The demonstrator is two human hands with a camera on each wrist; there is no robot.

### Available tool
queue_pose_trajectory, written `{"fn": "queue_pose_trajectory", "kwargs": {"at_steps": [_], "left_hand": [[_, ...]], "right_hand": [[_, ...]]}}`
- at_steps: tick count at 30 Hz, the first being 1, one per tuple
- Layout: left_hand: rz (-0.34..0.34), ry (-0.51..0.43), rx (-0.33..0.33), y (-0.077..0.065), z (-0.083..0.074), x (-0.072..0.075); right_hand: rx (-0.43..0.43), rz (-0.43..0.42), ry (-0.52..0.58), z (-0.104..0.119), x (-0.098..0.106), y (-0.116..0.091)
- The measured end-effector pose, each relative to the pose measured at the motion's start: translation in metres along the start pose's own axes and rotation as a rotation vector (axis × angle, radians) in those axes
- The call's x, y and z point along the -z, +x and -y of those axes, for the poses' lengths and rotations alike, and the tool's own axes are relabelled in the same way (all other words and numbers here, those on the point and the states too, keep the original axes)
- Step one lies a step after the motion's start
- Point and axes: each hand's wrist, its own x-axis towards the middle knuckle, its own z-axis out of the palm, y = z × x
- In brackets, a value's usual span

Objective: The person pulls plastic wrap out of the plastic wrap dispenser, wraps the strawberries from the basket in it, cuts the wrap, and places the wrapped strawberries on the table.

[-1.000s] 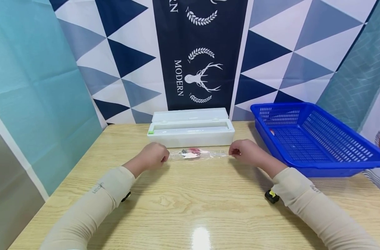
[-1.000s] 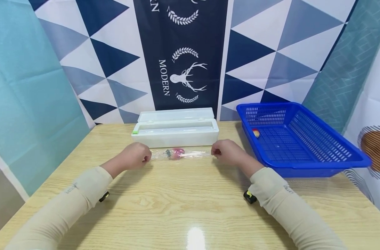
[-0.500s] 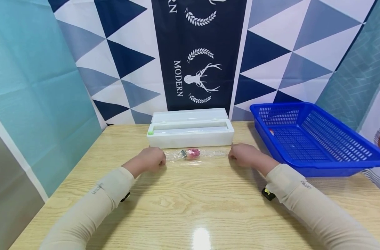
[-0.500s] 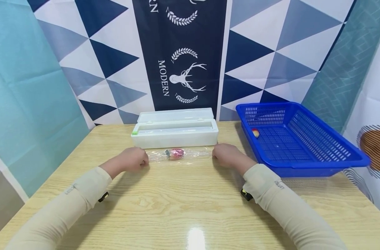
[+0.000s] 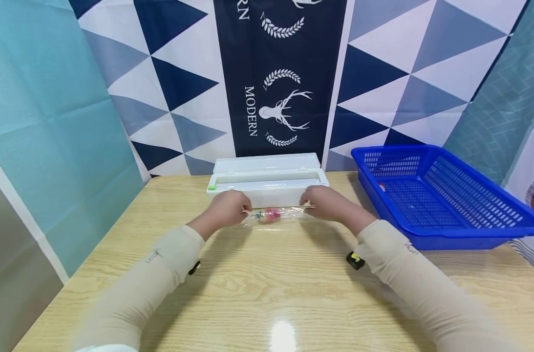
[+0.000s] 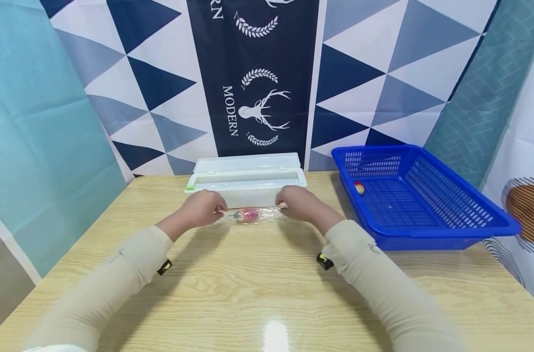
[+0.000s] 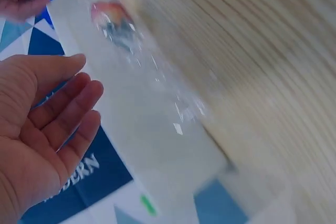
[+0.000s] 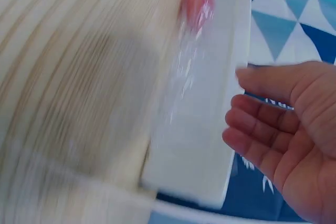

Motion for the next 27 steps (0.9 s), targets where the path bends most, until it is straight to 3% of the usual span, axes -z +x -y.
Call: {"fn": "queue_pose_trajectory", "kwargs": {"at_steps": [4,9,18,27], "left_hand": [[0.041,-0.06,-0.031,0.023,-0.013,-0.015],[0.086,-0.056,-0.038,0.038,-0.021,-0.028],[0.124,-0.006,-0.006,0.045,-0.019,-0.035],[0.132,-0.001,-0.017,0.049,-0.016,-0.035]], "right_hand": [[0.022,0.026,0.089,0.013,-0.017,0.022],[0.005,0.089,0.083,0.022,-0.035,0.04],[-0.099,0.167,0.021,0.019,-0.046,0.046],[-0.082,0.171,-0.004,0.014,-0.041,0.041]]}}
